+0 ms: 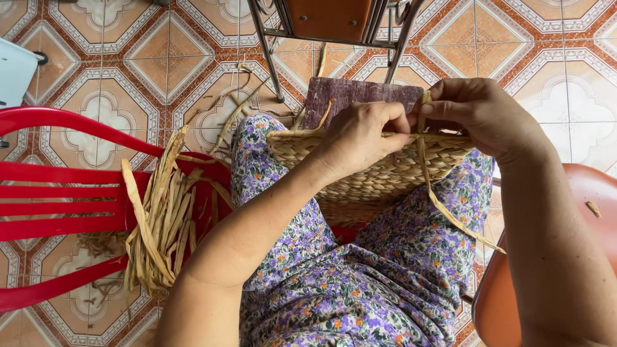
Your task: The recorder is weaving a basket using long strips of plant fiber, using scissors to trim excess material.
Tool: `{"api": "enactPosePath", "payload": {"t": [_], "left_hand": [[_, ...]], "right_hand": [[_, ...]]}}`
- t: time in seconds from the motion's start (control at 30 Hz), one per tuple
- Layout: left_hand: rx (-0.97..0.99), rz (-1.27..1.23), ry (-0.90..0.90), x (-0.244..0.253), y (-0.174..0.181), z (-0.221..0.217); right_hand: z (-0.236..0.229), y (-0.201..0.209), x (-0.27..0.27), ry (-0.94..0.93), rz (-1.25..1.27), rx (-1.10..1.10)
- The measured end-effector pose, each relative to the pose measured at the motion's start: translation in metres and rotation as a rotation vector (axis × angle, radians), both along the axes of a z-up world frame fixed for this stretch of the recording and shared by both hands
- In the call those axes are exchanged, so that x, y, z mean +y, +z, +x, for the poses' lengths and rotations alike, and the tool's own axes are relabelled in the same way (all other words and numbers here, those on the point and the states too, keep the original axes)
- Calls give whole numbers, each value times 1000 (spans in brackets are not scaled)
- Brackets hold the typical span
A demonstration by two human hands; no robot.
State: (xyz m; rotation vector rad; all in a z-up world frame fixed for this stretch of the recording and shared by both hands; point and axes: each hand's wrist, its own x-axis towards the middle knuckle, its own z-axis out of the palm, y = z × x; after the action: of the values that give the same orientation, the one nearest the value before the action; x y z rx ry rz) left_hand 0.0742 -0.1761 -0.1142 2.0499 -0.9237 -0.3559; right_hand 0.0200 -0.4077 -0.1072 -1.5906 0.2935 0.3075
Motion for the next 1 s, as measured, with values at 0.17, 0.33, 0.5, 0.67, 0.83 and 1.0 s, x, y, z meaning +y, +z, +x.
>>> {"api": "enactPosePath", "payload": {"t": [0.17,0.33,0.5,0.67,0.83,1.0], "left_hand": [[-49,-88,-82,5,-11,7],[-112,0,-69,10,-11,1],[-199,35,9,13,-6,-19],[-503,-194,151,13,0,-30],[-566,-209,159,14,-3,-29],[-561,-187,107,17,-2,-27]], "right_hand": [[3,13,15,35,53,-12],[11,4,19,112,-114,-5],[18,10,20,261,-395,-16],[37,21,17,531,-646,36],[49,18,14,690,-600,15],[49,6,13,658,-525,23]]}}
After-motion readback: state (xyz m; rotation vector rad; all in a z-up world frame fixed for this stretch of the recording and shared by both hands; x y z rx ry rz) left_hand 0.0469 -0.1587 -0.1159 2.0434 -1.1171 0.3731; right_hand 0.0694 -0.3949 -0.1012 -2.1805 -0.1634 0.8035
